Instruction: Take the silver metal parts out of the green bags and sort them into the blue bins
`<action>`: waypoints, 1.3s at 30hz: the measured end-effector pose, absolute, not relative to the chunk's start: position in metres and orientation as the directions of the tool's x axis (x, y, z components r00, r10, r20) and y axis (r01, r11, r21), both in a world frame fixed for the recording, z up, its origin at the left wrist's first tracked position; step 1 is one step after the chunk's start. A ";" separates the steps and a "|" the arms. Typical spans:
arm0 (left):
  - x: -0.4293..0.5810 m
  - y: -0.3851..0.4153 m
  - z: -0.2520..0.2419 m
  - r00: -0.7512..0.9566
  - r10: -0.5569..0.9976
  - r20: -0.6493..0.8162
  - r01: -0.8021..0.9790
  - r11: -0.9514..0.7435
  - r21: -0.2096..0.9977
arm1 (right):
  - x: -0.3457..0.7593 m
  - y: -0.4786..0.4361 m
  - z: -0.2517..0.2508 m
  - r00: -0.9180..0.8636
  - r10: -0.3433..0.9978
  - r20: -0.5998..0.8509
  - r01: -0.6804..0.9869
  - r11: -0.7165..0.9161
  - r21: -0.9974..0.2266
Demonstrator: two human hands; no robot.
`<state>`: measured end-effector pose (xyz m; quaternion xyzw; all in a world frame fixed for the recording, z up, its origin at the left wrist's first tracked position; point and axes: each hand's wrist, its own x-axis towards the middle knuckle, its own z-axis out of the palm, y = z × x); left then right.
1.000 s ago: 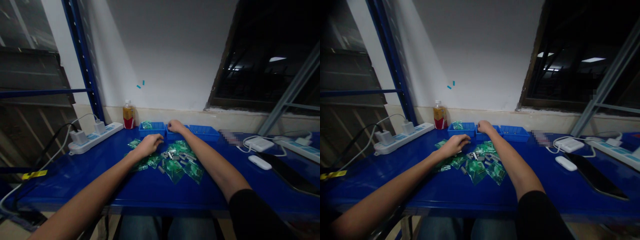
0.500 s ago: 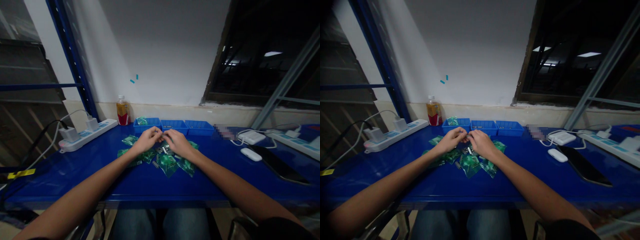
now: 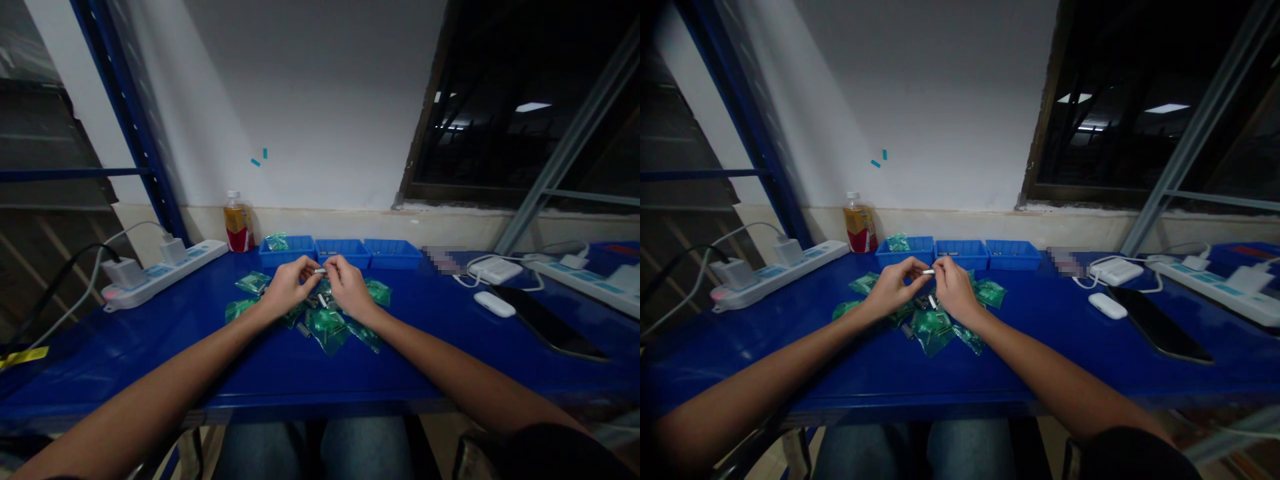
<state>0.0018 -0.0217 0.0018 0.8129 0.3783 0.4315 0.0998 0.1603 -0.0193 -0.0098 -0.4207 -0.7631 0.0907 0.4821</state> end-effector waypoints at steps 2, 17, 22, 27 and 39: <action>0.002 -0.022 0.001 0.347 0.707 0.616 0.527 -0.690 0.496 | 0.161 -0.019 -0.011 -0.191 0.722 0.666 0.565 0.635 -0.527; 0.002 -0.022 0.004 0.343 0.727 0.595 0.626 -0.649 0.432 | 0.165 -0.017 -0.010 -0.285 0.603 0.745 0.565 0.734 -0.377; 0.001 -0.021 0.003 0.358 0.753 0.552 0.603 -0.638 0.479 | 0.169 -0.022 -0.003 -0.409 0.530 0.743 0.557 0.790 -0.257; 0.000 -0.022 0.003 0.362 0.753 0.549 0.598 -0.639 0.483 | 0.170 -0.020 -0.003 -0.424 0.542 0.725 0.594 0.771 -0.229; -0.001 -0.022 0.006 0.348 0.714 0.607 0.572 -0.675 0.466 | 0.173 -0.020 -0.002 -0.450 0.537 0.713 0.578 0.784 -0.226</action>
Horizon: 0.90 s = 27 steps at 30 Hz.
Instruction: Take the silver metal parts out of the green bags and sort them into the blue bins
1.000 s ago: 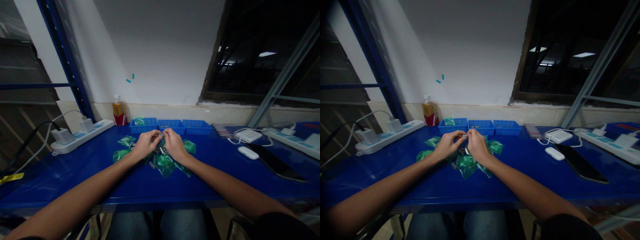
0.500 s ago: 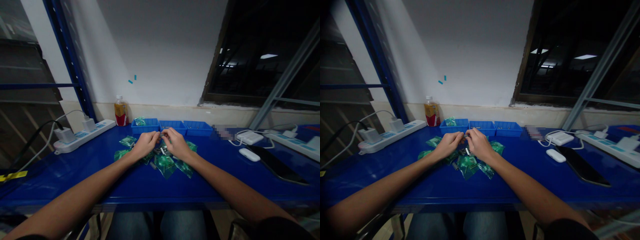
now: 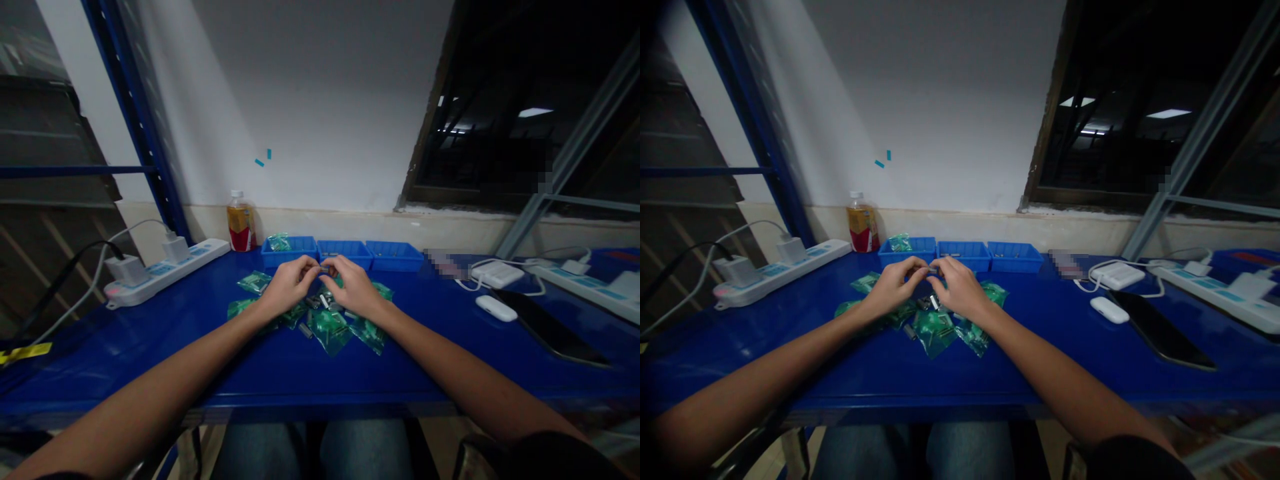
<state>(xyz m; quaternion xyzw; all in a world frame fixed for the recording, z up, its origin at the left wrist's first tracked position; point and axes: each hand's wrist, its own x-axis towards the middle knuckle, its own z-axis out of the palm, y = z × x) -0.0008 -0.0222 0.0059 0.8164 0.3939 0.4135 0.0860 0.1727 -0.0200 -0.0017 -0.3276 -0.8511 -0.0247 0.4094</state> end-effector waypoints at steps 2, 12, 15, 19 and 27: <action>-0.002 -0.021 0.006 0.358 0.724 0.589 0.594 -0.664 0.455 | 0.173 -0.019 0.000 -0.484 0.527 0.699 0.600 0.781 -0.173; -0.025 -0.001 0.000 0.563 0.735 0.378 0.746 -0.648 0.150 | 0.214 0.052 -0.007 -0.228 0.835 0.501 0.918 0.356 -0.177; -0.043 0.008 0.004 0.568 0.779 0.263 0.787 -0.608 0.103 | 0.210 0.057 -0.008 -0.226 0.861 0.457 0.915 0.348 -0.204; -0.067 0.016 0.016 0.547 0.833 0.083 0.828 -0.553 0.093 | 0.202 0.067 0.006 -0.192 0.925 0.327 0.954 0.255 -0.160; -0.070 0.012 0.024 0.540 0.841 -0.040 0.828 -0.521 0.208 | 0.205 0.121 0.034 -0.095 0.990 0.100 0.995 0.096 -0.003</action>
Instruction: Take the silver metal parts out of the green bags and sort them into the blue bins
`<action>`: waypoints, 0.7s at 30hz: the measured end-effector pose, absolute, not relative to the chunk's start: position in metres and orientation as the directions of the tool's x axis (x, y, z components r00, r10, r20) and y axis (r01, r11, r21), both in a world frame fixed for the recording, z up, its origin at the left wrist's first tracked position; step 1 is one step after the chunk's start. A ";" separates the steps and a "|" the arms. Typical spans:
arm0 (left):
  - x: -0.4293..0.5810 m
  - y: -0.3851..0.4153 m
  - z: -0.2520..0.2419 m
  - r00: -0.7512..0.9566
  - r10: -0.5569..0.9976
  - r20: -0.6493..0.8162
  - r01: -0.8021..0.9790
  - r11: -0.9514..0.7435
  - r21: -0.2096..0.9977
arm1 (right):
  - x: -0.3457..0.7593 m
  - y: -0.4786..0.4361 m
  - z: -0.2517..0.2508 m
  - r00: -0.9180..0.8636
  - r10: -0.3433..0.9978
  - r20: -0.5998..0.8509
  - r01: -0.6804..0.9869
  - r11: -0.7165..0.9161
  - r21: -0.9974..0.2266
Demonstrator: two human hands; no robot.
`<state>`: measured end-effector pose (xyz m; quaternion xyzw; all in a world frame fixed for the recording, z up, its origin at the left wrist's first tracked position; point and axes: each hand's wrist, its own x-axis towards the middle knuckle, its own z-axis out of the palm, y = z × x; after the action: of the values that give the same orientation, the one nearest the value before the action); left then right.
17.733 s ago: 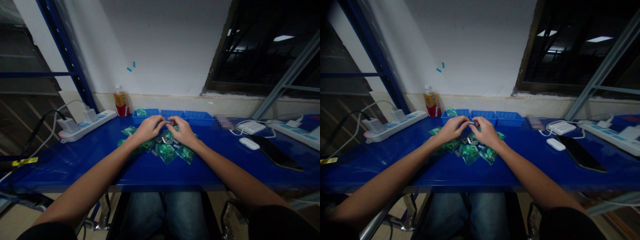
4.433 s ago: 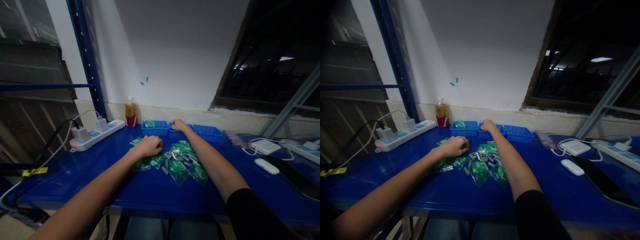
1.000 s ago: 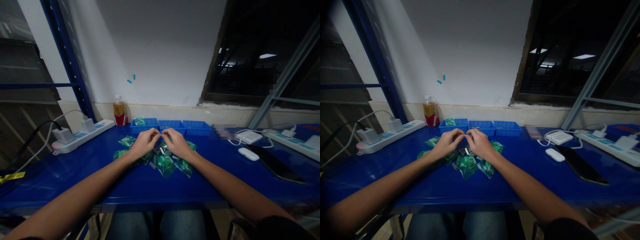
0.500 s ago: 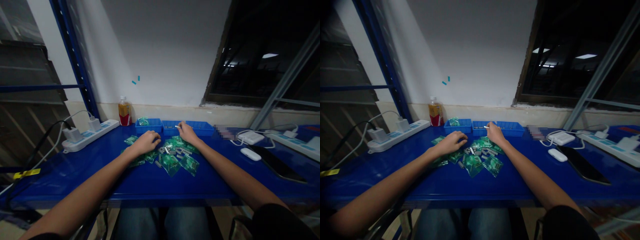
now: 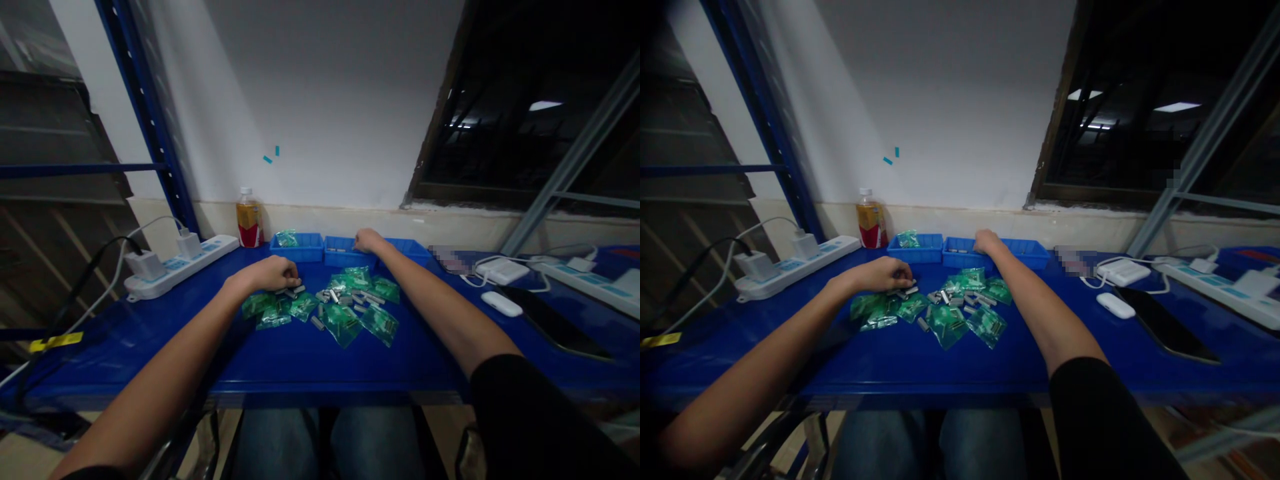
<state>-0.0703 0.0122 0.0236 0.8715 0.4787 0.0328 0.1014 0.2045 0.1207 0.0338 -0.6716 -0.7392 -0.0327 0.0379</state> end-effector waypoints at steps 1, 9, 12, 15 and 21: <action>-0.068 0.012 0.021 0.514 0.857 -0.037 0.847 -0.500 0.179 | 0.202 0.125 0.034 -0.094 0.992 0.083 0.996 0.093 0.012; -0.057 0.011 0.005 0.424 0.901 0.088 0.902 -0.430 0.050 | 0.186 0.125 0.031 -0.128 0.989 0.078 0.992 0.128 -0.001; -0.057 0.013 0.006 0.415 0.899 0.138 0.892 -0.432 0.134 | 0.186 0.101 0.033 -0.139 0.969 0.204 0.988 0.149 -0.030; -0.050 0.011 0.007 0.504 0.831 0.237 0.786 -0.555 0.272 | 0.185 0.060 0.025 -0.228 0.909 0.350 0.961 0.267 -0.069; -0.025 -0.002 0.008 0.557 0.710 0.432 0.528 -0.703 0.475 | 0.176 -0.007 0.001 -0.572 0.566 0.593 0.659 0.748 -0.079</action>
<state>-0.0245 -0.0019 0.0075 0.8699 0.3558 0.3082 0.1472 0.1758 -0.0067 0.0011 -0.3468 -0.8834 -0.0755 0.3060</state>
